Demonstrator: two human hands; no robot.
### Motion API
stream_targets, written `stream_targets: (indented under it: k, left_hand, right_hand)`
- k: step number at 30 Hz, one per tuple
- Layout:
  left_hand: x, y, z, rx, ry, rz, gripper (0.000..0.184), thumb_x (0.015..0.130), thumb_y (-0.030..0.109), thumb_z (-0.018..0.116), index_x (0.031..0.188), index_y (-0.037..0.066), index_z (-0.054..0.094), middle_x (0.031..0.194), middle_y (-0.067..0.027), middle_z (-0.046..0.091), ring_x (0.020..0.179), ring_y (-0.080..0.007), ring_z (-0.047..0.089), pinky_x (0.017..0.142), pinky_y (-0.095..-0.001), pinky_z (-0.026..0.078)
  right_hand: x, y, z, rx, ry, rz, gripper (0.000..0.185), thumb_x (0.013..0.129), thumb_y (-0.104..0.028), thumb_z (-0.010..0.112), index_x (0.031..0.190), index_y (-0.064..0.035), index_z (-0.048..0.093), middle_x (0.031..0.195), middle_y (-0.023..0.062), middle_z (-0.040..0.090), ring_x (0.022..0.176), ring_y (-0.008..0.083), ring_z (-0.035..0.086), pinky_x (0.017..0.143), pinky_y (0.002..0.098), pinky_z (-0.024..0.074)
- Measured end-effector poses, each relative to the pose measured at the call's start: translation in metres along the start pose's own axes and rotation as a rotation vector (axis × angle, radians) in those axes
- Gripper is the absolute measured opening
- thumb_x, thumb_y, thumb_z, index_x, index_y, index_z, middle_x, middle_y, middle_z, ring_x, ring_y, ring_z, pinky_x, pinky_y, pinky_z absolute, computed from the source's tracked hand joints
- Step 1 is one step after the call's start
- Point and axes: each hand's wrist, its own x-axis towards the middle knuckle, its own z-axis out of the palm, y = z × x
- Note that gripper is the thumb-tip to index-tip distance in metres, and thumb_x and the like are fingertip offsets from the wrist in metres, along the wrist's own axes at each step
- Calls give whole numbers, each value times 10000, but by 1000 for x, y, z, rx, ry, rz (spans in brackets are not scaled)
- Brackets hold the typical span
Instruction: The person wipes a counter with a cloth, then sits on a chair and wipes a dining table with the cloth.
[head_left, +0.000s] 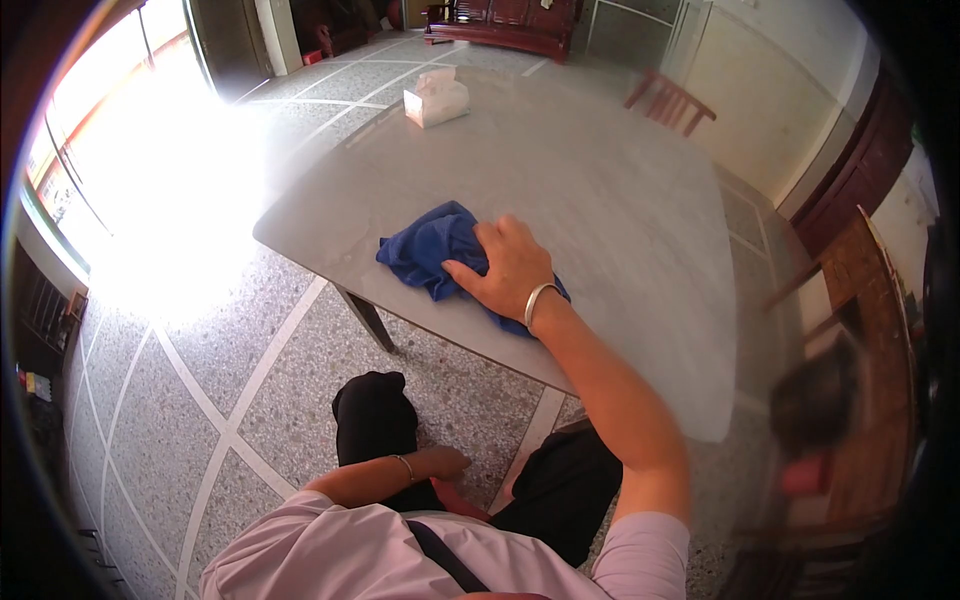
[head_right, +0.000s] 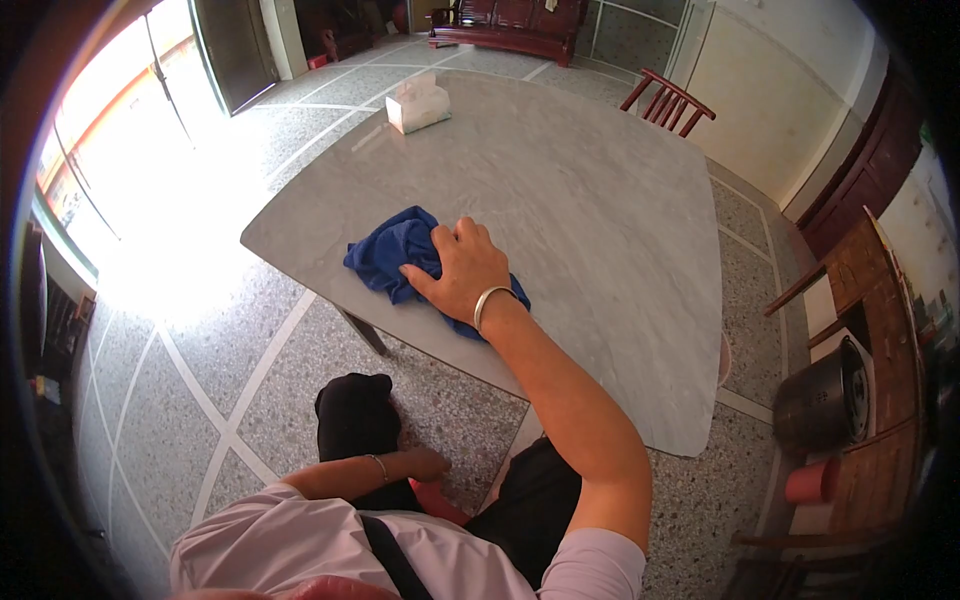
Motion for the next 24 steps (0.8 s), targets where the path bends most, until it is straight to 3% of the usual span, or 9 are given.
stream_targets:
  k: [24]
  left_hand:
    - [-4, 0, -3, -29, 61, 43, 247, 819, 206, 505, 970, 35, 599, 923, -197, 633, 885, -369, 615, 760, -466, 486]
  right_hand:
    - [0, 0, -1, 12, -18, 4, 492, 752, -490, 620, 960, -50, 551, 951, 118, 478, 933, 267, 493, 755, 382, 478]
